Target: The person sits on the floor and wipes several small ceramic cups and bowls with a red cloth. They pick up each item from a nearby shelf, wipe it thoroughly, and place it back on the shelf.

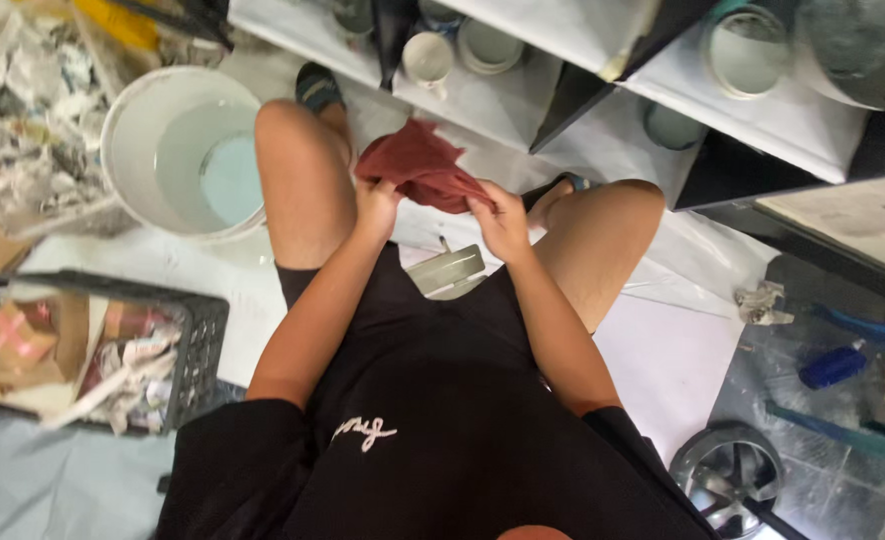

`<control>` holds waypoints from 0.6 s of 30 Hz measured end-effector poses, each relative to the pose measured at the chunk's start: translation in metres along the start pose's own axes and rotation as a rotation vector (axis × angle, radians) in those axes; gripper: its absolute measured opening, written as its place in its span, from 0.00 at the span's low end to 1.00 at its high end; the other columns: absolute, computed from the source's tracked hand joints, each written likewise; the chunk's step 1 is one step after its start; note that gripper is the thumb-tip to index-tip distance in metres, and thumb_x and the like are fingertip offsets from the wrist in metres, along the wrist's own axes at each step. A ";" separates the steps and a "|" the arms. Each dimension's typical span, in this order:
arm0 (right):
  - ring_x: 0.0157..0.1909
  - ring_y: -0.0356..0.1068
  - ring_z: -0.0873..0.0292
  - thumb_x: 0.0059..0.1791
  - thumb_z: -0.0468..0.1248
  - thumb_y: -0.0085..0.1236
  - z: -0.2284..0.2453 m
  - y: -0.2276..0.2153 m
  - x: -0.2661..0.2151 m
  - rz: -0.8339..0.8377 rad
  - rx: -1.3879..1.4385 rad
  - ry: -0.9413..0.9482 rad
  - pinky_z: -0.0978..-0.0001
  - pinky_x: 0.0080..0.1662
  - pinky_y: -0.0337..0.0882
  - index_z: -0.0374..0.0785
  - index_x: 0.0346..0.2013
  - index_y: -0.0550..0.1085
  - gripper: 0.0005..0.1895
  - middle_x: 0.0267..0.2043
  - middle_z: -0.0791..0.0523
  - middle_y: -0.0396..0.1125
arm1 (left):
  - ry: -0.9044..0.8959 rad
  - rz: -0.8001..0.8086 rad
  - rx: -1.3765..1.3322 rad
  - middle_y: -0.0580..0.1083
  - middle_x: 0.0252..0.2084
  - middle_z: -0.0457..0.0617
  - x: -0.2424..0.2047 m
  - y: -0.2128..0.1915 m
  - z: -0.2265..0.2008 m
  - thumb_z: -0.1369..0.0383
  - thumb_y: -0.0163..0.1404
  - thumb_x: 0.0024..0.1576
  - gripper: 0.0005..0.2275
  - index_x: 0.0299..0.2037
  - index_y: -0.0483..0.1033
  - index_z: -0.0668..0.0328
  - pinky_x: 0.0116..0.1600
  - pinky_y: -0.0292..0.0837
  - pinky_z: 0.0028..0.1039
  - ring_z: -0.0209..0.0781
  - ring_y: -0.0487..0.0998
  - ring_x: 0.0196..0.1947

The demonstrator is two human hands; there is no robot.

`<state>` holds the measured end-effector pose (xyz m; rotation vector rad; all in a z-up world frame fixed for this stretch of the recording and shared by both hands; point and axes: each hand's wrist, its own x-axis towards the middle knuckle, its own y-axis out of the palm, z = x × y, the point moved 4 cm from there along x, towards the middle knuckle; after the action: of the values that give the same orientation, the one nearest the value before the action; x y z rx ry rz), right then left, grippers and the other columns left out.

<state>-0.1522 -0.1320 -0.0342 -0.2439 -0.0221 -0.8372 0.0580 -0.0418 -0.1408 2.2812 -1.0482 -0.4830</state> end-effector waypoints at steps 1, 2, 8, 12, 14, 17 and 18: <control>0.35 0.62 0.70 0.55 0.31 0.58 -0.004 -0.002 0.000 -0.003 0.017 -0.012 0.76 0.39 0.64 0.30 0.51 0.78 0.10 0.33 0.59 0.69 | -0.037 -0.010 0.002 0.73 0.55 0.55 0.000 -0.002 0.000 0.76 0.51 0.62 0.17 0.62 0.67 0.68 0.49 0.72 0.40 0.49 0.76 0.50; 0.38 0.64 0.69 0.55 0.31 0.58 -0.007 -0.003 -0.003 0.046 0.126 -0.046 0.75 0.42 0.66 0.30 0.50 0.77 0.10 0.37 0.59 0.70 | -0.048 -0.043 -0.029 0.72 0.57 0.55 -0.004 -0.004 0.000 0.77 0.51 0.62 0.19 0.62 0.65 0.67 0.53 0.72 0.41 0.49 0.75 0.53; 0.38 0.69 0.66 0.58 0.34 0.56 -0.031 -0.017 0.011 0.054 0.224 0.122 0.75 0.43 0.70 0.33 0.47 0.75 0.06 0.38 0.57 0.71 | -0.005 -0.016 -0.244 0.66 0.65 0.57 -0.006 0.009 -0.022 0.78 0.51 0.62 0.22 0.66 0.59 0.66 0.70 0.68 0.43 0.51 0.70 0.65; 0.45 0.69 0.63 0.62 0.37 0.49 -0.021 -0.006 0.008 -0.138 0.332 0.116 0.71 0.46 0.70 0.35 0.60 0.68 0.13 0.51 0.54 0.68 | 0.045 -0.049 -0.182 0.66 0.65 0.52 -0.008 0.023 -0.037 0.75 0.52 0.65 0.21 0.67 0.61 0.63 0.69 0.68 0.36 0.43 0.70 0.65; 0.52 0.69 0.61 0.61 0.36 0.49 -0.001 -0.009 0.004 -0.209 0.263 0.013 0.69 0.51 0.71 0.39 0.67 0.63 0.19 0.61 0.53 0.64 | 0.095 -0.091 -0.098 0.69 0.59 0.51 -0.009 0.029 -0.040 0.72 0.52 0.66 0.19 0.65 0.63 0.64 0.56 0.69 0.32 0.40 0.72 0.54; 0.64 0.64 0.57 0.56 0.34 0.55 0.033 -0.010 0.000 -0.165 0.032 -0.132 0.64 0.61 0.71 0.42 0.74 0.56 0.32 0.73 0.51 0.55 | 0.089 -0.189 0.061 0.73 0.45 0.51 -0.009 0.028 -0.039 0.68 0.53 0.66 0.15 0.60 0.67 0.65 0.30 0.68 0.28 0.36 0.74 0.33; 0.68 0.62 0.55 0.54 0.32 0.58 0.041 -0.008 0.002 -0.141 -0.046 -0.144 0.62 0.63 0.71 0.42 0.75 0.54 0.37 0.75 0.50 0.52 | 0.075 -0.202 0.106 0.74 0.42 0.50 -0.006 0.027 -0.038 0.67 0.53 0.66 0.14 0.58 0.68 0.64 0.28 0.68 0.27 0.35 0.73 0.30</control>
<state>-0.1537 -0.1291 0.0077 -0.3492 -0.1566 -0.9601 0.0593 -0.0382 -0.0935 2.4934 -0.8287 -0.4265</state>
